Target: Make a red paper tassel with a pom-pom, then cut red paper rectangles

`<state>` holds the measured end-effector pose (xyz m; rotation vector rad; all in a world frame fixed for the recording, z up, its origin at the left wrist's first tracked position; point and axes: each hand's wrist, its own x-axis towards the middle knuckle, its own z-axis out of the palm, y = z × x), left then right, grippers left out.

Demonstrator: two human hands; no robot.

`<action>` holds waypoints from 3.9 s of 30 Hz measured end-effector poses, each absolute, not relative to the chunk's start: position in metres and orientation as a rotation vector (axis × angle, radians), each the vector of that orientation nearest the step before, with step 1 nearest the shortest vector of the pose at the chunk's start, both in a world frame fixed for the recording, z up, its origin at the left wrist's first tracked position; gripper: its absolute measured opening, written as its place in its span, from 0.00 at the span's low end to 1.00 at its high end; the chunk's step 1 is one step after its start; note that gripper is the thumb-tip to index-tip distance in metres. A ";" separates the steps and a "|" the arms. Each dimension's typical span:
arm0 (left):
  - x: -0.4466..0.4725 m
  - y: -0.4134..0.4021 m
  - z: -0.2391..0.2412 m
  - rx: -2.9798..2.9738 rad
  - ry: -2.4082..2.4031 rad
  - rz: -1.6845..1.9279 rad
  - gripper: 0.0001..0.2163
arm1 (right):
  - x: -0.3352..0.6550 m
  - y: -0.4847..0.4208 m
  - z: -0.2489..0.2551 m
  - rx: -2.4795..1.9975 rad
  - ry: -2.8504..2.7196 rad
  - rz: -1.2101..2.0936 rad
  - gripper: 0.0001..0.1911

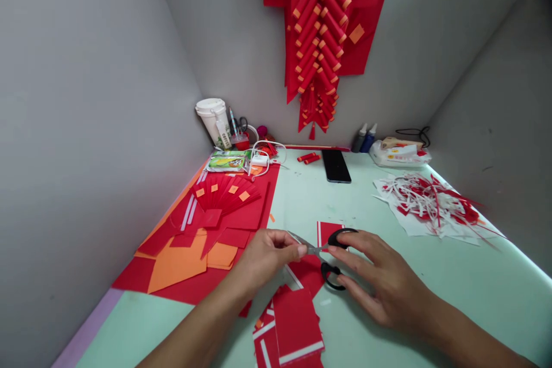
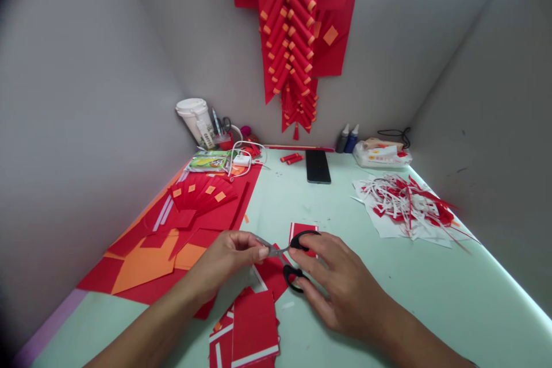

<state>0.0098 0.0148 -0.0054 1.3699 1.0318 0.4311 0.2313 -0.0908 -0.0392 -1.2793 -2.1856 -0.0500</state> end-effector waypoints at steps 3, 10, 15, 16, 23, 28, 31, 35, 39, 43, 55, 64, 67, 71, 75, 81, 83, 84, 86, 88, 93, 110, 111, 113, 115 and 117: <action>0.008 0.017 -0.005 1.380 1.062 0.465 0.14 | 0.235 -0.094 -0.038 -1.214 -2.081 -0.168 0.25; 0.013 0.010 -0.005 1.190 0.979 0.581 0.14 | 0.226 -0.091 -0.032 -1.411 -1.712 0.281 0.07; 0.024 -0.006 -0.009 1.178 0.939 0.442 0.14 | 0.213 -0.089 -0.029 -1.538 -1.499 0.909 0.14; 0.026 -0.008 -0.010 1.194 0.928 0.422 0.14 | 0.211 -0.089 -0.030 -1.530 -1.455 1.012 0.15; 0.027 -0.007 -0.019 1.265 0.866 0.346 0.14 | 0.205 -0.090 -0.035 -1.470 -1.190 1.313 0.17; 0.028 -0.007 -0.023 1.257 0.846 0.294 0.14 | 0.209 -0.090 -0.033 -1.441 -1.222 1.346 0.18; 0.027 -0.005 -0.022 1.244 0.881 0.302 0.15 | 0.210 -0.089 -0.030 -1.449 -1.204 1.364 0.19; 0.024 0.003 -0.018 1.200 0.957 0.428 0.13 | 0.213 -0.087 -0.027 -1.477 -1.130 1.368 0.21; 0.023 0.005 -0.017 1.060 0.912 0.437 0.11 | 0.214 -0.085 -0.028 -1.486 -1.032 1.442 0.21; 0.024 0.001 -0.020 0.993 0.841 0.354 0.08 | 0.211 -0.085 -0.032 -1.462 -1.035 1.507 0.21; 0.027 0.000 -0.027 1.067 0.916 0.333 0.16 | 0.205 -0.090 -0.036 -1.466 -1.111 1.482 0.15; 0.025 -0.001 -0.020 1.098 0.903 0.344 0.13 | 0.202 -0.091 -0.032 -1.458 -1.081 1.484 0.16; 0.024 -0.001 -0.018 1.119 0.893 0.360 0.13 | 0.202 -0.091 -0.032 -1.446 -1.068 1.488 0.16; 0.023 0.000 -0.019 1.138 0.874 0.362 0.12 | 0.203 -0.092 -0.031 -1.445 -1.081 1.482 0.18; 0.021 0.000 -0.020 1.160 0.858 0.376 0.12 | 0.201 -0.094 -0.028 -1.417 -1.055 1.499 0.17; 0.019 0.000 -0.015 1.132 0.851 0.371 0.09 | 0.207 -0.089 -0.027 -1.448 -0.943 1.498 0.20; 0.018 0.001 -0.013 1.117 0.868 0.374 0.09 | 0.212 -0.086 -0.028 -1.490 -0.853 1.444 0.21; 0.018 0.002 -0.012 1.107 0.871 0.379 0.09 | 0.214 -0.085 -0.027 -1.499 -0.819 1.426 0.21; 0.019 0.003 -0.011 1.094 0.871 0.393 0.09 | 0.216 -0.084 -0.027 -1.500 -0.791 1.420 0.21; 0.020 0.003 -0.010 1.095 0.873 0.401 0.10 | 0.215 -0.084 -0.028 -1.492 -0.795 1.439 0.21; 0.024 0.001 -0.013 1.076 0.896 0.408 0.10 | 0.208 -0.084 -0.033 -1.444 -0.851 1.485 0.21; 0.025 -0.003 -0.017 1.431 0.963 0.303 0.14 | 0.205 -0.086 -0.031 -1.446 -0.998 1.518 0.21; 0.025 -0.003 -0.016 1.396 0.986 0.316 0.15 | 0.206 -0.086 -0.032 -1.441 -0.980 1.517 0.21; 0.026 -0.002 -0.014 1.312 1.014 0.333 0.16 | 0.208 -0.085 -0.033 -1.443 -0.939 1.505 0.21; 0.026 -0.002 -0.013 1.251 1.005 0.339 0.18 | 0.210 -0.084 -0.034 -1.447 -0.922 1.499 0.21; 0.026 -0.002 -0.014 1.241 0.967 0.326 0.18 | 0.210 -0.084 -0.034 -1.455 -0.918 1.495 0.21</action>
